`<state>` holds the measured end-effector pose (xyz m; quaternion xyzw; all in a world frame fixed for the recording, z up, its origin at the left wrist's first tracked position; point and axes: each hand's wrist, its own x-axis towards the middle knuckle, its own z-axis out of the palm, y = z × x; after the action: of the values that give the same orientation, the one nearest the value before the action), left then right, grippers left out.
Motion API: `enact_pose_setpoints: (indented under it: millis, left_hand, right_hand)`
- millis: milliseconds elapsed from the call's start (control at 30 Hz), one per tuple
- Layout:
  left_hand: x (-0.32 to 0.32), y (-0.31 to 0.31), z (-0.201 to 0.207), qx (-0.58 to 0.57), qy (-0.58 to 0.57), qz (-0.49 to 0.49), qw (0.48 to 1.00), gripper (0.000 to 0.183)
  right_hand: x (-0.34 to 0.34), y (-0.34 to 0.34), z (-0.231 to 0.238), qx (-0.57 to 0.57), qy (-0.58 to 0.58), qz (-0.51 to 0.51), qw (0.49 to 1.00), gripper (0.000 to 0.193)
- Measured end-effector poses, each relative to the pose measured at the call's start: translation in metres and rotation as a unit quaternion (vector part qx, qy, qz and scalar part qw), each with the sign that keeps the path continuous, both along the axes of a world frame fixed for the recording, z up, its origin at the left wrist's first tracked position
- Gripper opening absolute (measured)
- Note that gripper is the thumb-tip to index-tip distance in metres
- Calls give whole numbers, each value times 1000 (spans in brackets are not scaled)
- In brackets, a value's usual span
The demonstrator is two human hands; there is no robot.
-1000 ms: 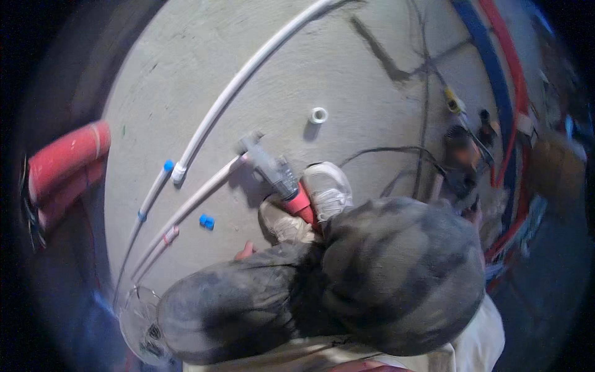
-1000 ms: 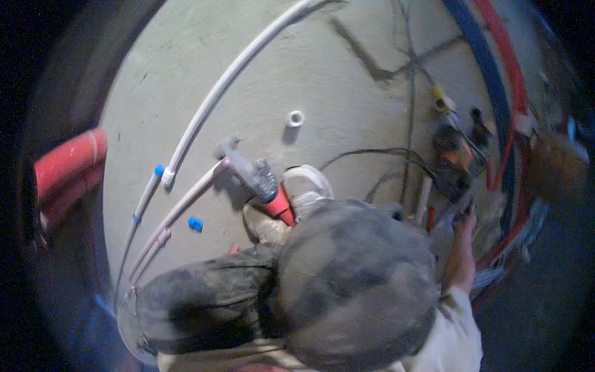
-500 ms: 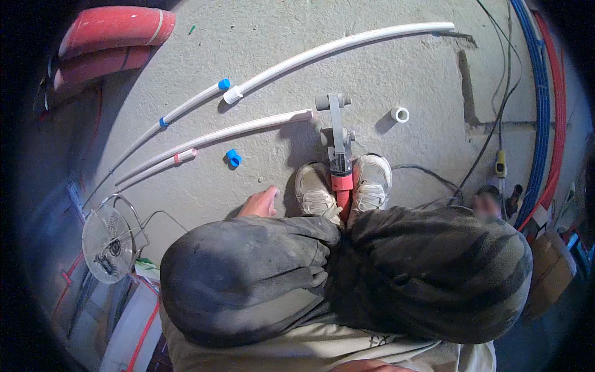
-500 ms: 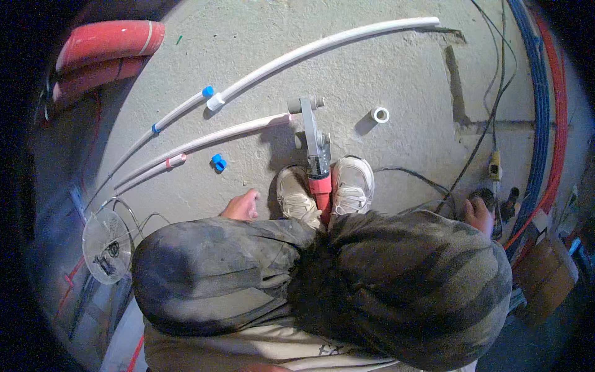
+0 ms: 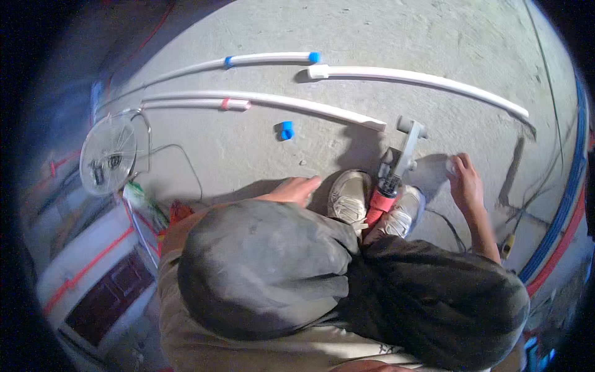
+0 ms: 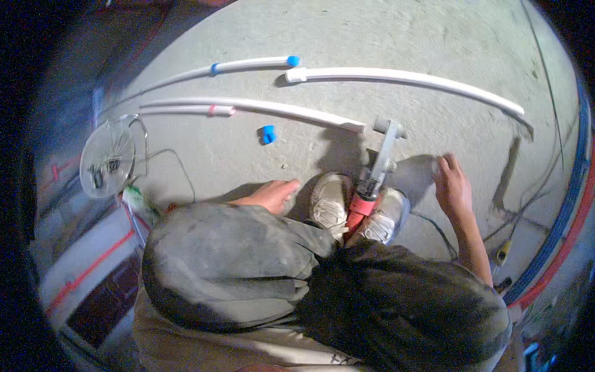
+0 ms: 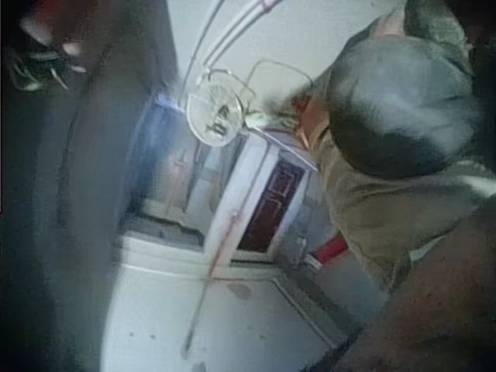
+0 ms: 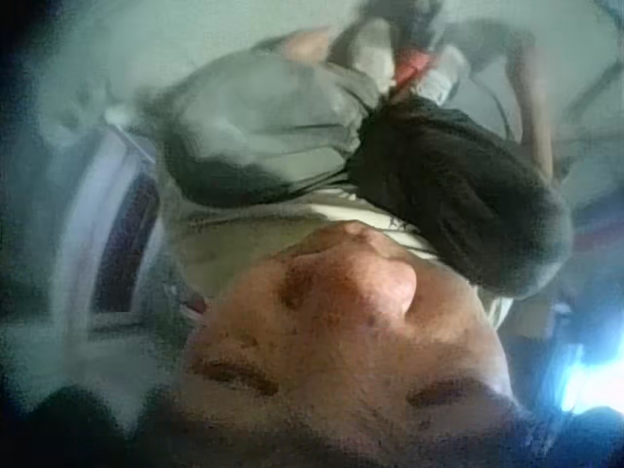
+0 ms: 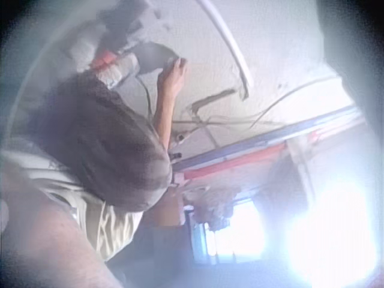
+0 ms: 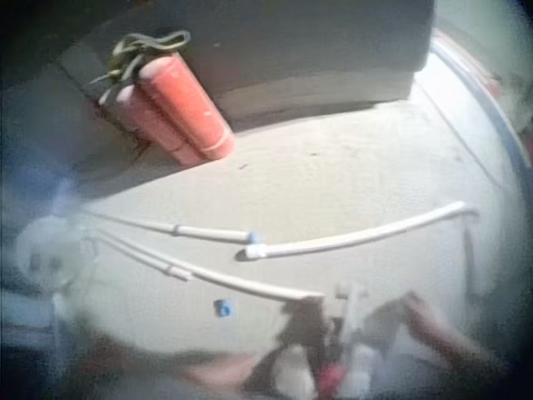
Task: The person sits on the floor and uses a pipe fusion tool to heat and join white PVC pipes with elbow fittings. They repeatedly pick up pipes, insert them into the tool, and connect them to fittings, occasionally using pliers to adjust the components.
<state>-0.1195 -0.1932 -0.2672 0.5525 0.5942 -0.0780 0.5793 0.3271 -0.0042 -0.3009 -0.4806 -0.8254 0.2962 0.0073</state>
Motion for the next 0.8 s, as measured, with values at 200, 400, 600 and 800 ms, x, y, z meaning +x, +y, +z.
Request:
enact_pose_setpoints:
  millis: [200, 400, 600, 800]
  left_hand:
    - [17, -1, 1, 18, 84, -90, 992, 37]
    - [8, 58, 19, 268, 154, -125, 943, 50]
    - [13, 143, -24, 389, 195, -131, 890, 45]
    - [20, 175, -38, 407, 235, -165, 867, 33]
  right_hand:
    - [-11, -5, 29, -175, 188, -221, 941, 27]
    - [-6, -16, 32, -303, 262, -373, 837, 38]
    - [-9, -21, 42, -395, 456, -393, 694, 27]
    - [-7, -14, 45, -438, 511, -283, 684, 34]
